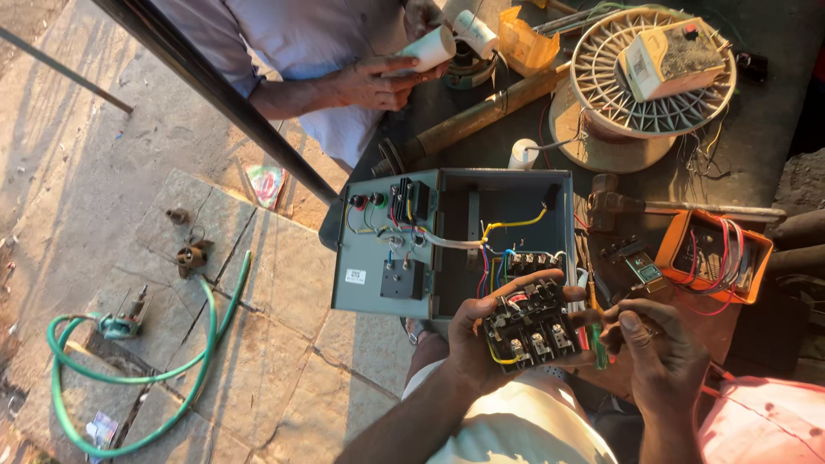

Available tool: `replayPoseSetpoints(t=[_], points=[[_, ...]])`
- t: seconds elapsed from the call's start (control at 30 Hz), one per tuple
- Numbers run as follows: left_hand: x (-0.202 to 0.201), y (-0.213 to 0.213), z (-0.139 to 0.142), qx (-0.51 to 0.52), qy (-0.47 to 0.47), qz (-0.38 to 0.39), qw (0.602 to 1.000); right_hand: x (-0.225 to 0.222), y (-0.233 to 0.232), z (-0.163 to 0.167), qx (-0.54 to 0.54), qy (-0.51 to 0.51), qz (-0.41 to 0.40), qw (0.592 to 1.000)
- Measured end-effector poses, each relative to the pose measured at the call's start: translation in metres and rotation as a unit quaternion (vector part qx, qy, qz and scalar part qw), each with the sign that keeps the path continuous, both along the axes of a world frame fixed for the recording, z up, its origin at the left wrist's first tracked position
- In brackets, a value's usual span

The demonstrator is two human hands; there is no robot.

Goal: The person removes a contactor from an open electrical control box, then uses a screwdriver and pliers to loosen and tighten terminal screws on the contactor while holding it in hand. The person repeatedly repositions the contactor and adjusts multiple terminals throughout the clip.

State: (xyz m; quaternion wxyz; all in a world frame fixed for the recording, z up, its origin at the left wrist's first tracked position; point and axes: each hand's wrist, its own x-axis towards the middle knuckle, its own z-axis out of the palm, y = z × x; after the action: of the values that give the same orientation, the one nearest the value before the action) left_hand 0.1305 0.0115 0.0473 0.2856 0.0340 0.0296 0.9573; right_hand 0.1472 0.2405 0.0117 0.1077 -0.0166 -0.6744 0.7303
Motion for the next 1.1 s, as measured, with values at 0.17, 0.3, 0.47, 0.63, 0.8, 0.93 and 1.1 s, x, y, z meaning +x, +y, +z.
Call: replayPoseSetpoints(t=[0.17, 0.3, 0.47, 0.63, 0.8, 0.93, 1.1], points=[[-0.012, -0.014, 0.002, -0.03, 0.032, -0.003, 0.999, -0.008, -0.005, -0.009, 0.024, -0.044, -0.001, 0.999], [-0.021, -0.032, 0.003, -0.005, 0.045, -0.015, 0.999, -0.022, -0.023, -0.014, 0.036, -0.039, 0.031, 0.998], [-0.031, -0.054, 0.002, -0.003, 0.024, -0.002, 1.0, -0.042, -0.053, -0.017, 0.058, -0.057, 0.088, 0.993], [-0.041, -0.067, 0.001, -0.008, 0.021, 0.005, 1.0, -0.048, -0.064, -0.021, 0.092, -0.117, 0.112, 0.983], [-0.052, -0.069, -0.005, -0.012, 0.043, -0.003, 0.999, -0.044, -0.062, -0.032, 0.079, -0.114, 0.111, 0.984], [-0.058, -0.072, -0.009, 0.008, 0.029, -0.026, 0.999, -0.053, -0.066, -0.03, 0.11, -0.027, 0.143, 0.983], [-0.058, -0.083, -0.011, 0.019, 0.024, -0.017, 0.999, -0.11, -0.095, 0.004, 0.17, -0.023, 0.256, 0.951]])
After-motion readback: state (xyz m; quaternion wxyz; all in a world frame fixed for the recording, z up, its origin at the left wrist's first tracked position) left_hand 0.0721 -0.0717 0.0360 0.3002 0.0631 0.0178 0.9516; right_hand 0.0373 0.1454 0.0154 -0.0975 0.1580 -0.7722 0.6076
